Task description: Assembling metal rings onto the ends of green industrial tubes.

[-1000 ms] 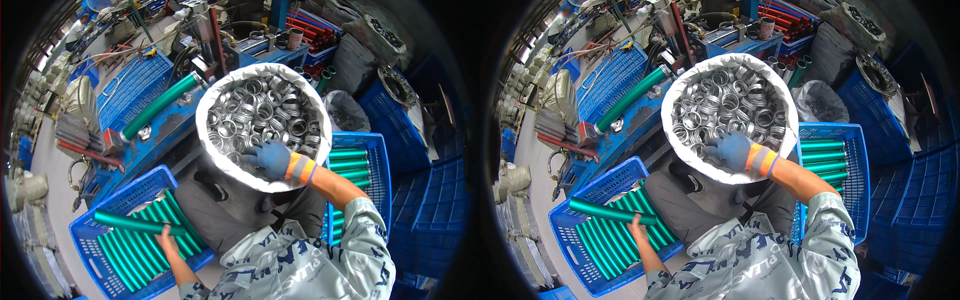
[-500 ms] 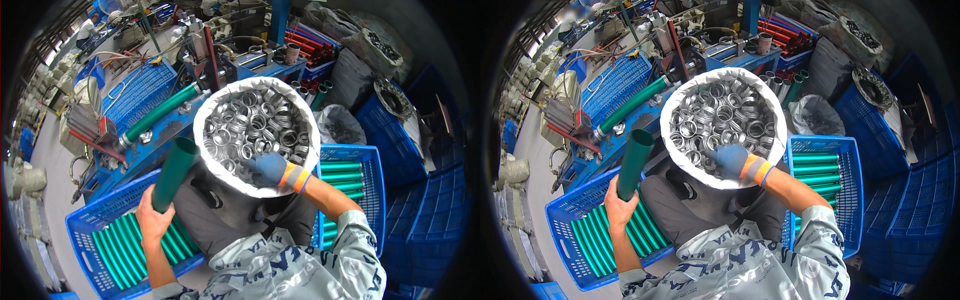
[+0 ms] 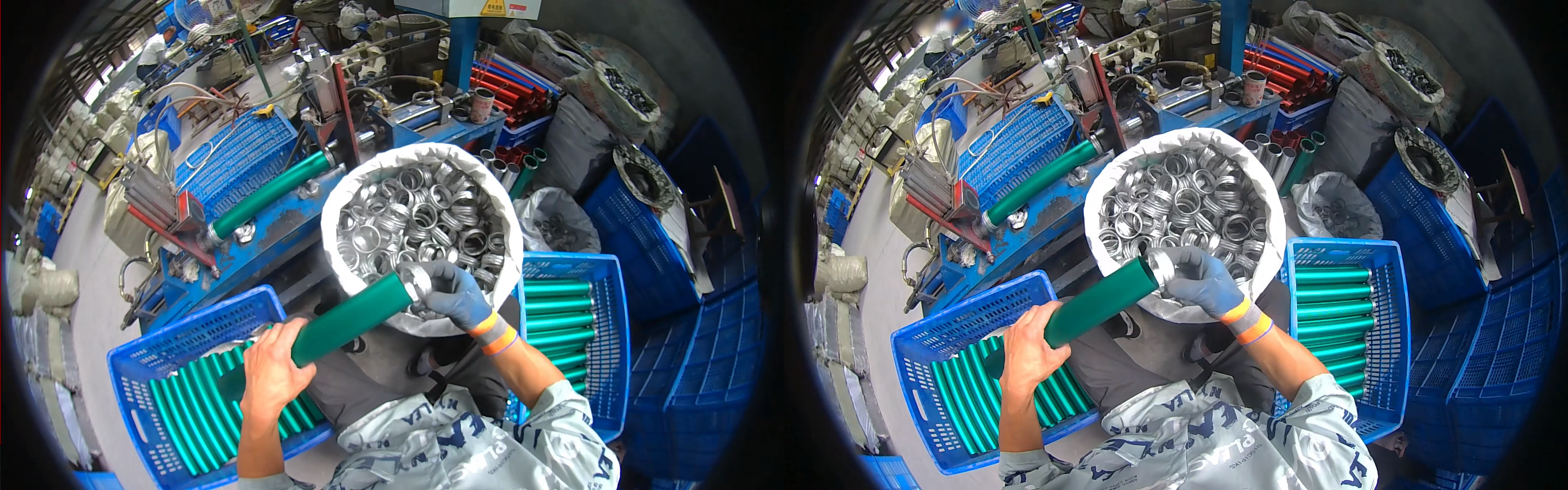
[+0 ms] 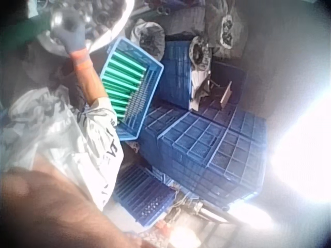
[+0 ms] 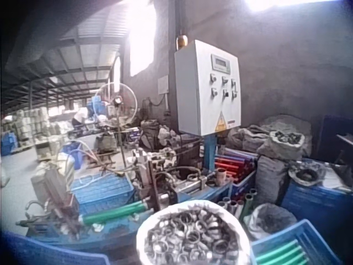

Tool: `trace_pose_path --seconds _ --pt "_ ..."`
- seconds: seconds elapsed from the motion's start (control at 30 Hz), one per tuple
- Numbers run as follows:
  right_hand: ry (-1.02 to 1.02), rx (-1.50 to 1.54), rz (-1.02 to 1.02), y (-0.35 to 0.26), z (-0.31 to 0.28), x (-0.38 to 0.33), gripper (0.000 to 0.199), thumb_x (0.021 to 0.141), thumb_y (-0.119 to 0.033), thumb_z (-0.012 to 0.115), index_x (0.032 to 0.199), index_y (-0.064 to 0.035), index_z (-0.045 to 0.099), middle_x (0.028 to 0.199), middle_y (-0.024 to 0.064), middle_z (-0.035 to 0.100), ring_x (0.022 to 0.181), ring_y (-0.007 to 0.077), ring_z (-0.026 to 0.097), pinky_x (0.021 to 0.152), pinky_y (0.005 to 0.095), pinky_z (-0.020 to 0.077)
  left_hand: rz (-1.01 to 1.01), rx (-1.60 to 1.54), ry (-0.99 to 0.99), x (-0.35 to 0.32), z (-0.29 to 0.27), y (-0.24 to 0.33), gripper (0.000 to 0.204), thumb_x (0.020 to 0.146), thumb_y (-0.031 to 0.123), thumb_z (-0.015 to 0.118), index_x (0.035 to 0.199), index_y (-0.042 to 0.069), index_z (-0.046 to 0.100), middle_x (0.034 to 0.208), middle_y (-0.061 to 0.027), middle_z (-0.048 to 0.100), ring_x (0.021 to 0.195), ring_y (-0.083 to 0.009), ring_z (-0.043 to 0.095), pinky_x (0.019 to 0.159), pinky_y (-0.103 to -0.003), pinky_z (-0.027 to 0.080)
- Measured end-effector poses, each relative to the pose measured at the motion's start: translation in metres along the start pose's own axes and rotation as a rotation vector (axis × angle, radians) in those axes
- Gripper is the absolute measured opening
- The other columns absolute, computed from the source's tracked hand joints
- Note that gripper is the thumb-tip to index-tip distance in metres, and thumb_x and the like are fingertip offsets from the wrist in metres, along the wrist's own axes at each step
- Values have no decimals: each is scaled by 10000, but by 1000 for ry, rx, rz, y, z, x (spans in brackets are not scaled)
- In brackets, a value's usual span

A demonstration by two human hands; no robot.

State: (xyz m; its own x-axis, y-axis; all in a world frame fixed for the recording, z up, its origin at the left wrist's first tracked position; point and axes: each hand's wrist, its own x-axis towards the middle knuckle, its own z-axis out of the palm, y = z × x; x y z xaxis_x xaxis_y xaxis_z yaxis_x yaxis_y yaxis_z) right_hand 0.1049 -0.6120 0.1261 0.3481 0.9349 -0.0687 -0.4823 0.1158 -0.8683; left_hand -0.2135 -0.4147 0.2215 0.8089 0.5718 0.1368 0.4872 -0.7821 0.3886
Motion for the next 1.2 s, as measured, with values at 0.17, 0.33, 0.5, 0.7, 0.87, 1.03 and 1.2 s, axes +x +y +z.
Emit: trace_pose_path --seconds 0.17,0.33,0.5,0.7,0.87,1.03,1.2 --pt "-22 -130 -13 -6 8 0 746 935 73 833 1634 34 573 1468 79 713 1312 161 700 1163 355 559 17 38 -21 -4 0 -2 644 705 96 852 1338 114 739 1120 -145 763 1050 -415 752 909 -525 617" --pt "-53 -242 37 -28 22 -3 737 949 59 848 1634 66 578 1461 90 733 1306 141 690 1140 330 556 7 60 -20 -5 4 -4 673 674 84 815 1342 85 729 1093 -147 756 1047 -416 742 892 -528 602" --pt "-28 -221 153 -24 21 13 695 987 54 818 1641 65 582 1446 76 748 1293 126 688 1121 314 561 11 51 21 -2 18 -10 671 687 71 824 1352 93 739 1101 -146 757 1055 -411 742 902 -526 605" --pt "-148 -188 -194 -7 -15 61 666 1076 -130 742 1709 -55 547 1644 122 651 1502 222 616 1270 395 480 -91 -151 183 -10 25 -20 655 715 112 904 1354 71 765 1157 -146 805 1065 -398 789 945 -487 634" --pt "-292 -1327 -360 43 -20 80 401 1081 -310 722 1440 -144 793 1563 144 705 1461 371 656 1239 526 510 -213 -398 207 -32 32 -49 738 714 246 1040 1357 7 768 1169 -169 843 1075 -307 826 994 -430 638" --pt "-362 -1822 -504 64 -18 93 381 1035 -405 710 1307 -170 838 1488 116 725 1390 340 685 1248 563 459 -209 -606 183 -34 39 -47 737 742 251 1034 1377 -1 756 1168 -108 820 1061 -251 782 1011 -410 612" --pt "96 -497 73 30 -25 67 209 1128 -316 735 1118 -107 739 1107 14 759 1020 179 761 967 384 643 -171 -1280 469 -30 53 -47 828 839 328 932 1530 -13 630 1316 -122 732 1151 -208 684 1085 -380 545"
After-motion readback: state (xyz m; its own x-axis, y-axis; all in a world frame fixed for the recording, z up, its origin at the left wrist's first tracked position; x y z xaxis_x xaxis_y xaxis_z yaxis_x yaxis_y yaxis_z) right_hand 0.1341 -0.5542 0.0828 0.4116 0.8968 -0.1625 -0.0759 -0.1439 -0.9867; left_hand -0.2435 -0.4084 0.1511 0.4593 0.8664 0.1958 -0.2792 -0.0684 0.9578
